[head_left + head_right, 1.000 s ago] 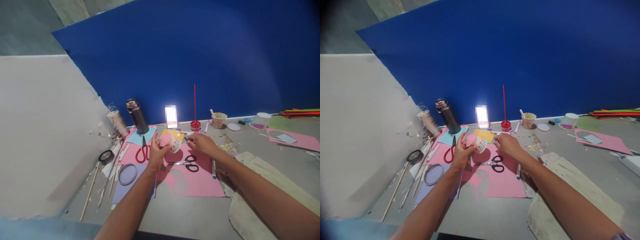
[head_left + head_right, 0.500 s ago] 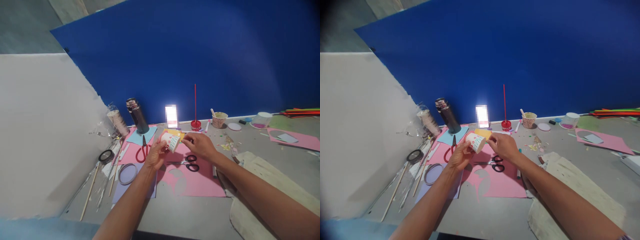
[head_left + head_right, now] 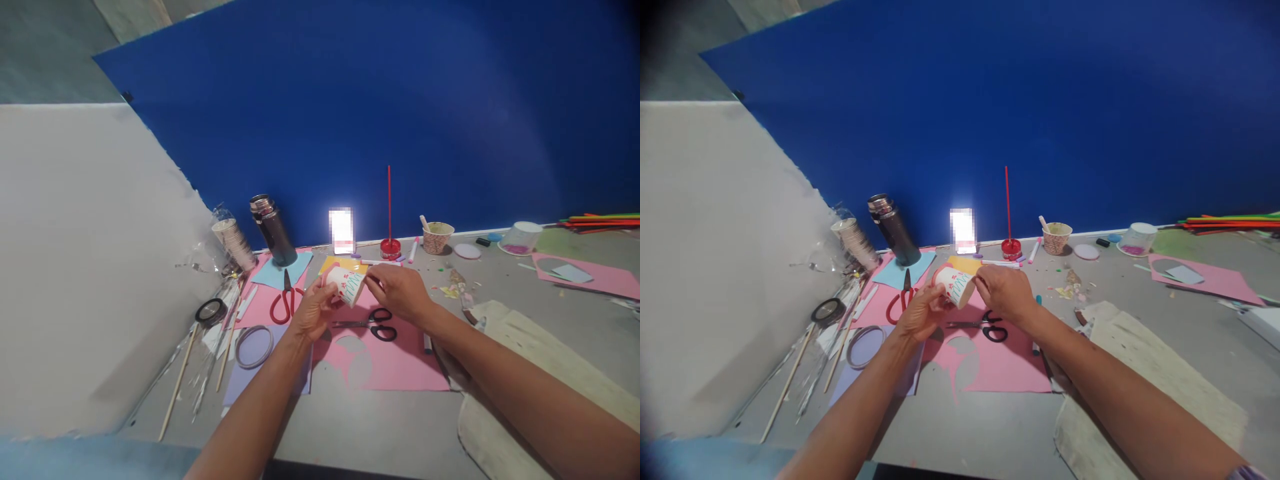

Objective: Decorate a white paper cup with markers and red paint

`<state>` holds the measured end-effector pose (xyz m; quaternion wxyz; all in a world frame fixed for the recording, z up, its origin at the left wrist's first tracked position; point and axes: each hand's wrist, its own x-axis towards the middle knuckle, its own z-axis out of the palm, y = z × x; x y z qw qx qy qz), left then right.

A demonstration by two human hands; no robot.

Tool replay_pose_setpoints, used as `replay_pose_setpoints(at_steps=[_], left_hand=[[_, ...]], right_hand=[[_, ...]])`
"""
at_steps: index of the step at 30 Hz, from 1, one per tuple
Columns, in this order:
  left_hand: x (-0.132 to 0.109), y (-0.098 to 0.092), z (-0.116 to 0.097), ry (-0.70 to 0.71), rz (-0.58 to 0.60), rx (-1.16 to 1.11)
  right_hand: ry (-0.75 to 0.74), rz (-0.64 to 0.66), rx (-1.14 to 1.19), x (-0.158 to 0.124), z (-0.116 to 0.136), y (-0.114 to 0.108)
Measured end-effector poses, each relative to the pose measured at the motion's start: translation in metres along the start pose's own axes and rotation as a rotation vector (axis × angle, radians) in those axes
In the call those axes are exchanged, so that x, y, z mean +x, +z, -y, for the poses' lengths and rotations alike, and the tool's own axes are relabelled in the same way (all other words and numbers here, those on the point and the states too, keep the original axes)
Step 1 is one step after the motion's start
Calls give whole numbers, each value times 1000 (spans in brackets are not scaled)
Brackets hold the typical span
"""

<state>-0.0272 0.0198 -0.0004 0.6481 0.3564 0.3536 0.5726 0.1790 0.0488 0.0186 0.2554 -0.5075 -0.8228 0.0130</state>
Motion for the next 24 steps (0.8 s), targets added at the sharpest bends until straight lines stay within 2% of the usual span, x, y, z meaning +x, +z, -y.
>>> replay_pose_setpoints(at_steps=[7,15,24], left_hand=[[4,-7,2,210,-145,114],[4,-9,1,280,-64,211],[5,-11,2,362,-52,295]], right_hand=[[-17,-2,-24,0,1,-2],[-44,46,-2,0,0,1],[-18,53,119,0,-2,2]])
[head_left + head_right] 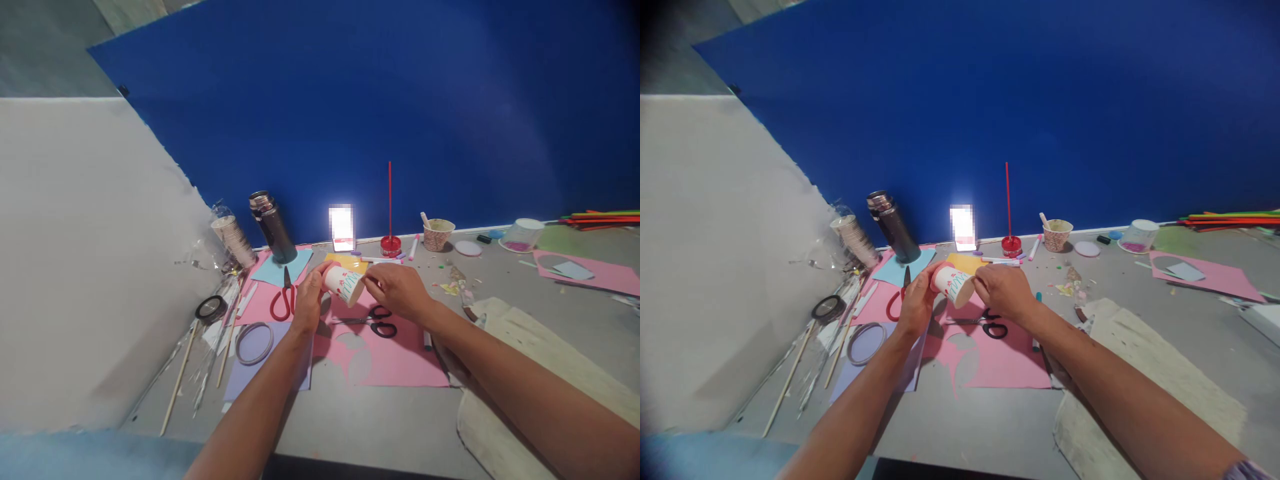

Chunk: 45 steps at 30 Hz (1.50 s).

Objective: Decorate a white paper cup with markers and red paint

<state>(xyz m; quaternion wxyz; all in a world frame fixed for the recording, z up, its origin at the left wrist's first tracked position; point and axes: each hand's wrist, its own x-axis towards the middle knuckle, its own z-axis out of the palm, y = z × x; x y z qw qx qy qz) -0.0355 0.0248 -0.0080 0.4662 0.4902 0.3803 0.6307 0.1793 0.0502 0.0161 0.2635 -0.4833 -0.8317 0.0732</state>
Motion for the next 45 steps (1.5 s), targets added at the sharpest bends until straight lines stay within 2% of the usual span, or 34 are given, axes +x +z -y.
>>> replay_pose_setpoints(at_steps=[6,12,16,20,22,26,28,33,37,45], left_hand=[[3,-1,0,-21,-54,-51],[0,2,-4,-84,6,-106],[-4,6,-9,-23,-11,-22],[-3,6,-9,51,-56,0],[-3,6,-7,2,-46,-59],[-7,11,0,-240,73,-176],[-11,15,1,-315,120,-206],[-14,19,0,-362,65,-360],[-10,17,2,-387,-20,-432],[-10,20,-3,-315,-115,-418]], right_hand=[[73,10,255,4,-7,1],[128,237,701,16,-34,11],[173,336,919,19,-44,19],[221,341,1045,19,-44,24],[241,299,1075,19,-43,26],[260,126,1062,18,-36,30],[256,40,1024,16,-30,32],[218,-41,946,10,-17,34],[195,-37,906,8,-12,33],[165,18,863,7,-12,39]])
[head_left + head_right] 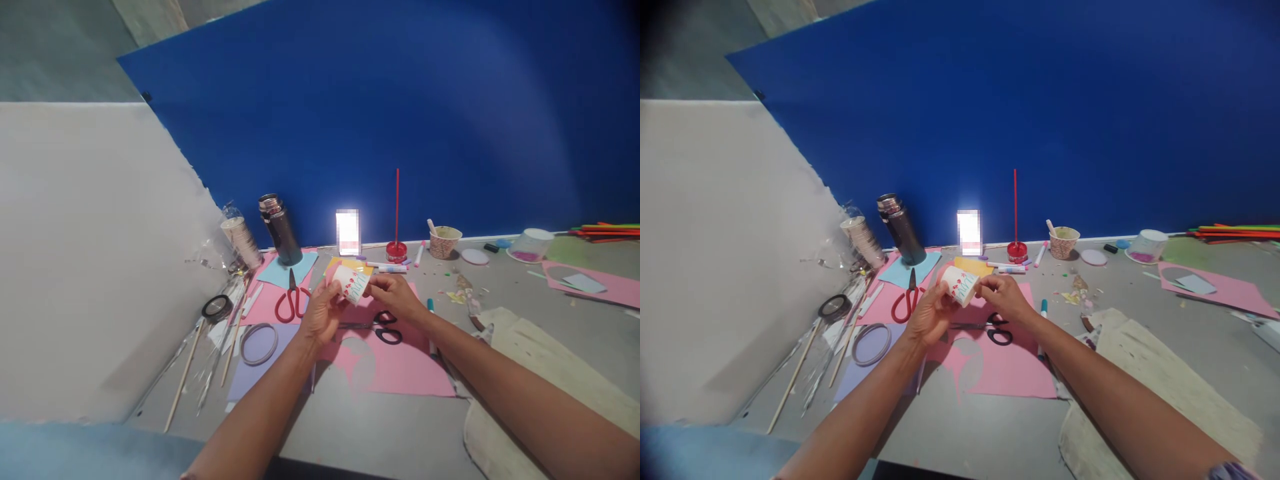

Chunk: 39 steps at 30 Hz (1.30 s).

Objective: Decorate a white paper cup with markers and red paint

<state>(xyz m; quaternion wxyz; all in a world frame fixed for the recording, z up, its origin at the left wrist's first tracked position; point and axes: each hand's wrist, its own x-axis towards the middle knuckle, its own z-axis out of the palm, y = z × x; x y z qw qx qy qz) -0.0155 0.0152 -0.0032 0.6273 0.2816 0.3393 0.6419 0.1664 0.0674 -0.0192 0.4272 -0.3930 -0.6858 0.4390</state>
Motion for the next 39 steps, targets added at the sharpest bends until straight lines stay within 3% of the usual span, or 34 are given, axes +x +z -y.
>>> replay_pose_setpoints(at_steps=[5,11,14,25,35,39], left_hand=[[2,3,-2,108,-15,76],[11,-8,4,264,-146,239],[13,-10,6,305,-158,274],[14,-12,1,152,-155,189],[13,-12,7,227,-177,264],[12,-11,7,197,-164,280]], right_hand=[[103,18,34,3,-2,-1],[245,95,193,2,1,0],[305,134,254,0,1,1],[426,167,384,1,2,-2],[483,240,550,-2,0,3],[485,240,637,-2,3,5]])
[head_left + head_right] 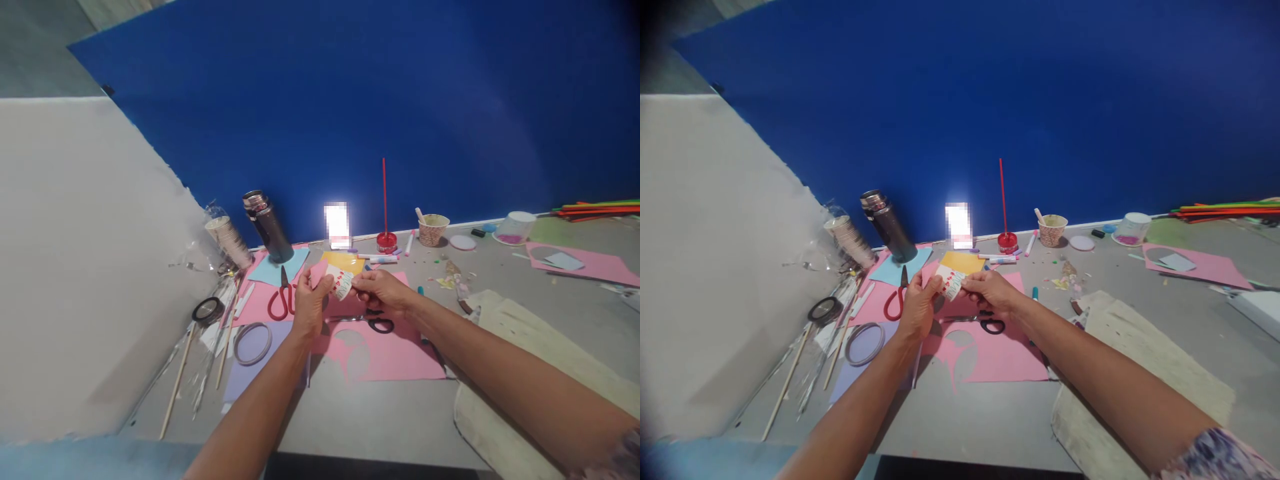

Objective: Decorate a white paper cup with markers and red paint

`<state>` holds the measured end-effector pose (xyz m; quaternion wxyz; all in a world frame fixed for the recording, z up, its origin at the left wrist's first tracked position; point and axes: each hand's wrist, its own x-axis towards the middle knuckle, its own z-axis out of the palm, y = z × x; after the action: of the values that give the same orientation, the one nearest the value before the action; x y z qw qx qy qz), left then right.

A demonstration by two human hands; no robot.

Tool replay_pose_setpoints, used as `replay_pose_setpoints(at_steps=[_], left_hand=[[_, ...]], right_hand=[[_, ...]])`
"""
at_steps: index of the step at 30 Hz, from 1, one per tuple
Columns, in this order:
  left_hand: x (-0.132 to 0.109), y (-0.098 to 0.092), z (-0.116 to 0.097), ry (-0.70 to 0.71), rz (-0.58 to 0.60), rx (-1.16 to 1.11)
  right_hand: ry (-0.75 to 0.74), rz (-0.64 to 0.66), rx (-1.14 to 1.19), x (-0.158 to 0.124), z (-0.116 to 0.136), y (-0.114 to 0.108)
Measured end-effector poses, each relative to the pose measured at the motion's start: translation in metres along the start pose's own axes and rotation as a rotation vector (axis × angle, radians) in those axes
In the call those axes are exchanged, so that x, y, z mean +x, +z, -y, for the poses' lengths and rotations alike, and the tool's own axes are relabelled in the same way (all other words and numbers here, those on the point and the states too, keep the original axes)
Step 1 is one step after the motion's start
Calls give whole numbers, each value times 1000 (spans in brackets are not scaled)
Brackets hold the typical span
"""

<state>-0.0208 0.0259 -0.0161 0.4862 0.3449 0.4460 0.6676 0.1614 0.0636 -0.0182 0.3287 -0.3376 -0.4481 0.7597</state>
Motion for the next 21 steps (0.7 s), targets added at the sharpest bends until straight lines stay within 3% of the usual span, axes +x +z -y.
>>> replay_pose_setpoints(at_steps=[8,21], left_hand=[[2,-2,-10,-28,151,-50],[8,-5,-19,-3,112,-108]], right_hand=[[12,24,176,-2,13,-1],[45,8,141,-7,17,5]])
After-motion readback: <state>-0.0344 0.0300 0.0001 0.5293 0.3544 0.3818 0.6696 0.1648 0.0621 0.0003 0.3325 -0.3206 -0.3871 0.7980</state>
